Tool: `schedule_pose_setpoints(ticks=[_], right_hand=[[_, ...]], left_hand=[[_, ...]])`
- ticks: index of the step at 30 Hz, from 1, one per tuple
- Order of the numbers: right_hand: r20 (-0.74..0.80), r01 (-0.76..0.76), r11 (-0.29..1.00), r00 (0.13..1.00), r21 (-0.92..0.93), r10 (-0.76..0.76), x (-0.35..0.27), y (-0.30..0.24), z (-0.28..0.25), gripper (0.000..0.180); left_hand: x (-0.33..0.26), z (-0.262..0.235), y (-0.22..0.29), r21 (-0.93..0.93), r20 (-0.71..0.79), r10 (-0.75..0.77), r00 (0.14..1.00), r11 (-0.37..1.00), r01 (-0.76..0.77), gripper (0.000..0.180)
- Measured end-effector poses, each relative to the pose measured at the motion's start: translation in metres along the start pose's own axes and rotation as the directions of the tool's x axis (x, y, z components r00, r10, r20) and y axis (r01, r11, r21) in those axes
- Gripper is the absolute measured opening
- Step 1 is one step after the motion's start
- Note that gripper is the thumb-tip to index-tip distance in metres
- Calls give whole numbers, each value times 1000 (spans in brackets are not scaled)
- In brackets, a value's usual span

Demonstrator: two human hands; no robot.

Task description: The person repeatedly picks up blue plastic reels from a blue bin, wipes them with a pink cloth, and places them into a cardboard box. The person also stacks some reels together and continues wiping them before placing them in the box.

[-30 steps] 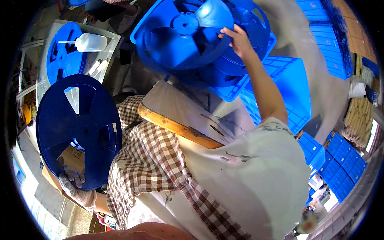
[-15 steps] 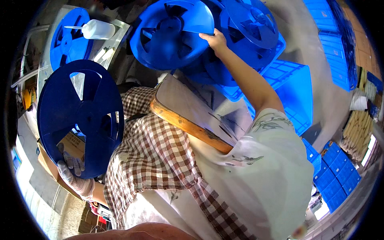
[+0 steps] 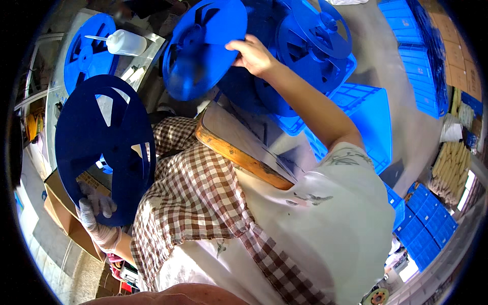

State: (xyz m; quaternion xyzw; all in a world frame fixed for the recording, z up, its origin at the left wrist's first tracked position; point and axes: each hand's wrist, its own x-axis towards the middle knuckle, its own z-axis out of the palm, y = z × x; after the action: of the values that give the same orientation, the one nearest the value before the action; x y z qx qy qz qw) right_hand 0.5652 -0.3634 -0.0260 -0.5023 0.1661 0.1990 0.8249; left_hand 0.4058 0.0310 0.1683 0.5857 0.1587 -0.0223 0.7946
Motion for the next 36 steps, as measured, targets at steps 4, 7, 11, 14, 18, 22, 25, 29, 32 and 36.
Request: schedule_pose_setpoints(ticks=[4,7,11,14,18,22,25,29,32,36], right_hand=[[163,180,968,975,-173,-152,-1,-47,61,6],[141,106,968,987,-227,-75,-14,-62,83,7],[190,2,972,981,-236,44,-41,-93,90,10],[217,-56,961,969,-270,117,-57,-102,111,12],[157,-124,950,972,-285,174,-59,-93,131,15],[186,-196,945,950,-263,249,-56,-84,133,12],[241,-252,948,924,-196,296,-58,-78,129,13],[424,-276,953,854,-123,302,-50,-63,122,23],[458,167,932,889,-322,-1,-15,-78,74,34],[-10,-50,-48,788,-998,-616,67,-57,-174,54]], left_hand=[[22,61,-8,383,-33,18,999,924,-4,58],[51,97,-12,355,124,-143,982,931,91,47],[74,124,-24,479,183,-176,967,875,69,42],[87,132,-45,454,356,-180,917,891,-2,44],[98,133,-64,696,512,-53,857,611,-378,65],[84,140,-46,916,374,-277,885,262,-305,66],[81,148,-49,983,180,-491,852,50,-179,67],[91,84,-101,749,658,-217,721,86,-657,38],[73,99,-67,682,191,-248,950,729,53,28],[65,85,-41,601,135,-238,962,791,112,31]])
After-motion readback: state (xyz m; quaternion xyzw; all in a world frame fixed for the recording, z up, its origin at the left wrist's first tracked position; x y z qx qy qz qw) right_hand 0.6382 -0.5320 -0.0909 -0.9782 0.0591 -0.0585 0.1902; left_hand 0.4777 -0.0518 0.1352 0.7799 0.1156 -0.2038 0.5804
